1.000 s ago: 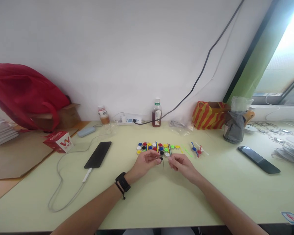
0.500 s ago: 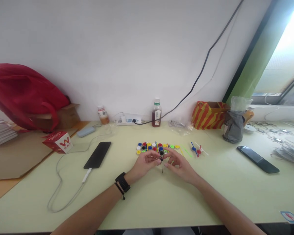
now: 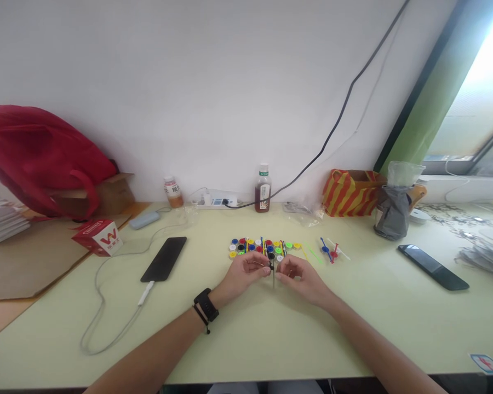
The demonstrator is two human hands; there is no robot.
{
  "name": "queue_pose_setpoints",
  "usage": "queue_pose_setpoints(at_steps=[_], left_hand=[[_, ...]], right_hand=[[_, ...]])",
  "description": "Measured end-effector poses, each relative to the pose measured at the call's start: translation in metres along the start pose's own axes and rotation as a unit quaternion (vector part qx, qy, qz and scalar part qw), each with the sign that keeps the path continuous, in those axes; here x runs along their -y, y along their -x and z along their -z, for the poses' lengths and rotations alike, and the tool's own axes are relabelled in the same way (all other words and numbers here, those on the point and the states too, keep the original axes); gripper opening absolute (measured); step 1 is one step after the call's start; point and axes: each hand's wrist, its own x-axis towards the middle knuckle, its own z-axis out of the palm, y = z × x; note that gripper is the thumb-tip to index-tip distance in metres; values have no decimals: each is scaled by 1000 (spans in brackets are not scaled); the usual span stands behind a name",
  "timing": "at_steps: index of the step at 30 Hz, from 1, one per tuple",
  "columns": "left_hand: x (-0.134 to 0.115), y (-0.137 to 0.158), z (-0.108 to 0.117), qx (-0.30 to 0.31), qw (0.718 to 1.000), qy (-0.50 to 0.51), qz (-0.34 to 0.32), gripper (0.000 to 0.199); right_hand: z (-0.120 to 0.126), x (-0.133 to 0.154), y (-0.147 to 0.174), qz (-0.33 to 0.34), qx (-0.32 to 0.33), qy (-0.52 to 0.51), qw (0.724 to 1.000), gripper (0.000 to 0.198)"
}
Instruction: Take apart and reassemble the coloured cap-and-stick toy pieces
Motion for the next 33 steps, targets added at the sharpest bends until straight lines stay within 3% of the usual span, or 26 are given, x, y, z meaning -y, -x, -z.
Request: queue_pose_setpoints(at_steps=[7, 16, 20, 22, 24, 29, 33], left_hand=[[-2, 1, 0, 7, 1000, -15, -5, 28], [-4, 0, 0, -8, 999, 24, 25, 33], [-8, 1, -3, -12, 999, 26, 24, 34], [-8, 1, -3, -14, 999, 25, 23, 33], [-7, 1, -3, -13, 999, 23, 22, 33], [-5, 1, -1, 3, 1000, 13, 12, 32], [-7, 1, 0, 4, 1000, 6, 13, 33]], right_hand=[[-3, 3, 3, -10, 3, 9, 1000, 29], [-1, -5, 8, 56, -32, 89, 994, 55], [1, -9, 8, 78, -23, 152, 985, 29], [2, -9, 6, 72, -24, 168, 983, 48], [2, -8, 4, 54, -25, 155, 986, 53], [-4, 0, 3, 20, 3, 67, 998, 18], [-6, 2, 4, 15, 0, 50, 999, 21]])
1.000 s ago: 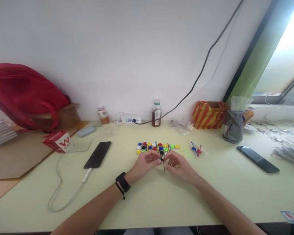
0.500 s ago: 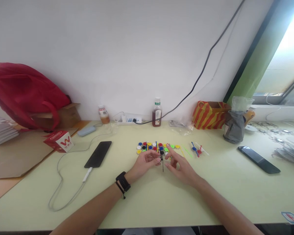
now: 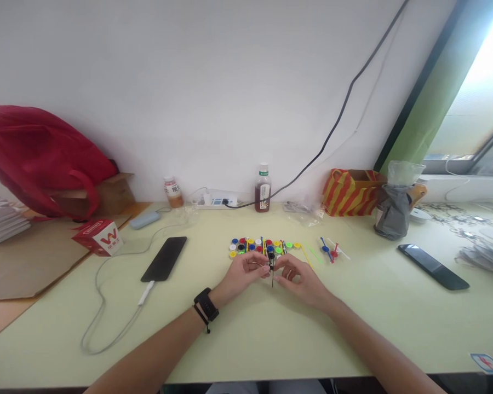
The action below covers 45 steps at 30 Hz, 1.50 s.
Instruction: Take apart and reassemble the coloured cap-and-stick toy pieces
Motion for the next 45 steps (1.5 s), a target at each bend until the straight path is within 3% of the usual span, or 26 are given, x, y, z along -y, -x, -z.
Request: queue_pose_setpoints(at_steps=[10, 14, 18, 21, 23, 29, 33, 38, 42, 45], left_hand=[[-2, 0, -2, -6, 1000, 9, 13, 33], [-4, 0, -1, -8, 1000, 2, 26, 33], [-3, 0, -1, -12, 999, 9, 37, 35], [-2, 0, -1, -15, 999, 13, 39, 35], [-2, 0, -1, -13, 999, 15, 38, 35], [-2, 0, -1, -2, 999, 17, 29, 33], [-1, -1, -1, -1, 999, 16, 29, 33], [0, 0, 0, 0, 999, 13, 30, 32], [-1, 0, 0, -2, 999, 11, 34, 32], [-1, 0, -1, -8, 999, 15, 34, 33]], right_hand=[[1, -12, 7, 50, -13, 67, 996, 65], [3, -10, 8, 80, -31, 113, 990, 60], [9, -6, 6, 80, -27, 191, 978, 29], [10, -6, 3, 48, -21, 231, 971, 48], [8, -6, 2, 35, -18, 200, 979, 46], [3, -2, 1, 16, 21, 47, 999, 13], [5, -2, 2, 16, 17, 21, 999, 20], [6, -4, 6, 28, 5, 49, 998, 50], [7, -7, 4, 39, 9, 89, 995, 30], [7, -11, 1, 35, 6, 114, 993, 51]])
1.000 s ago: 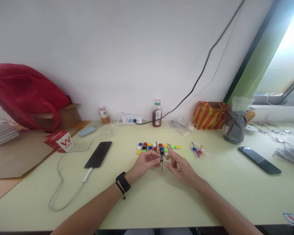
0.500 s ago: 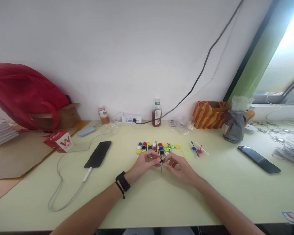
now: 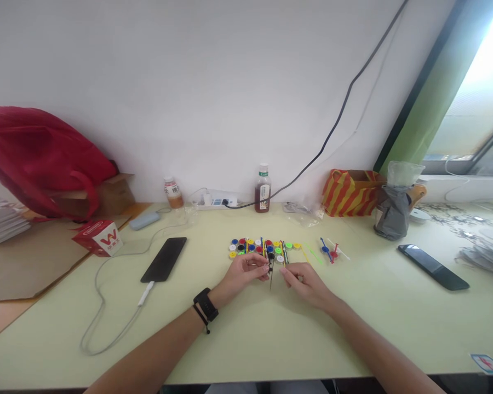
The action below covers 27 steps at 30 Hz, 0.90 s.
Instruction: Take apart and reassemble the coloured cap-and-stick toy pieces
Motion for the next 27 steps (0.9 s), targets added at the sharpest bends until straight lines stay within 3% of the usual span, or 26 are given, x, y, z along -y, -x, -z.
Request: queue_pose_setpoints(at_steps=[10, 14, 19, 22, 25, 27], left_hand=[[-4, 1, -2, 4, 1000, -5, -12, 31], [-4, 1, -2, 2, 1000, -5, -14, 32], [-1, 0, 1, 10, 1000, -2, -17, 31], [1, 0, 1, 9, 1000, -1, -19, 32], [1, 0, 1, 0, 1000, -2, -19, 33], [1, 0, 0, 0, 1000, -4, -20, 32]], right_hand=[[0, 15, -1, -30, 18, -102, 994, 19], [1, 15, 0, -36, 16, -111, 993, 22], [0, 10, 2, -36, -5, -124, 992, 50], [0, 7, 1, -21, 10, -90, 996, 30], [-2, 4, 0, -19, 37, -61, 997, 51], [-2, 5, -1, -27, 43, -70, 996, 51]])
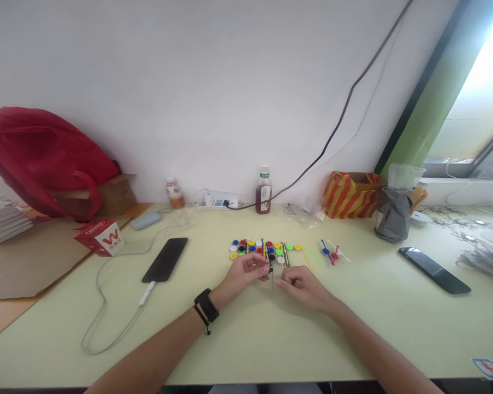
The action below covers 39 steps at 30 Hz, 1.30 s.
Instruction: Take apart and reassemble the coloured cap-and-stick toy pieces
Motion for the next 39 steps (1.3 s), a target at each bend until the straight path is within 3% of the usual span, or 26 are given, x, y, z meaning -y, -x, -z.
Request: queue_pose_setpoints(at_steps=[5, 13, 24, 28, 31, 34, 39], left_hand=[[-1, 1, 0, 13, 1000, 0, -7, 28], [1, 1, 1, 22, 1000, -13, 3, 29], [4, 2, -2, 37, 998, -39, 36, 42], [6, 1, 0, 23, 996, -72, 48, 44], [7, 1, 1, 31, 995, -80, 51, 42], [6, 1, 1, 38, 994, -83, 54, 41], [5, 1, 1, 41, 994, -87, 58, 40]], right_hand=[[1, 5, 0, -11, 8, -36, 999, 31], [-1, 6, 1, -24, -5, -49, 999, 18], [0, 5, -4, -10, -39, -45, 998, 33], [20, -13, -7, -50, -137, -87, 985, 42], [46, -32, -6, -87, -226, -34, 970, 43], [70, -48, -2, -129, -320, 118, 931, 33], [84, -64, 3, -198, -320, 305, 875, 24]])
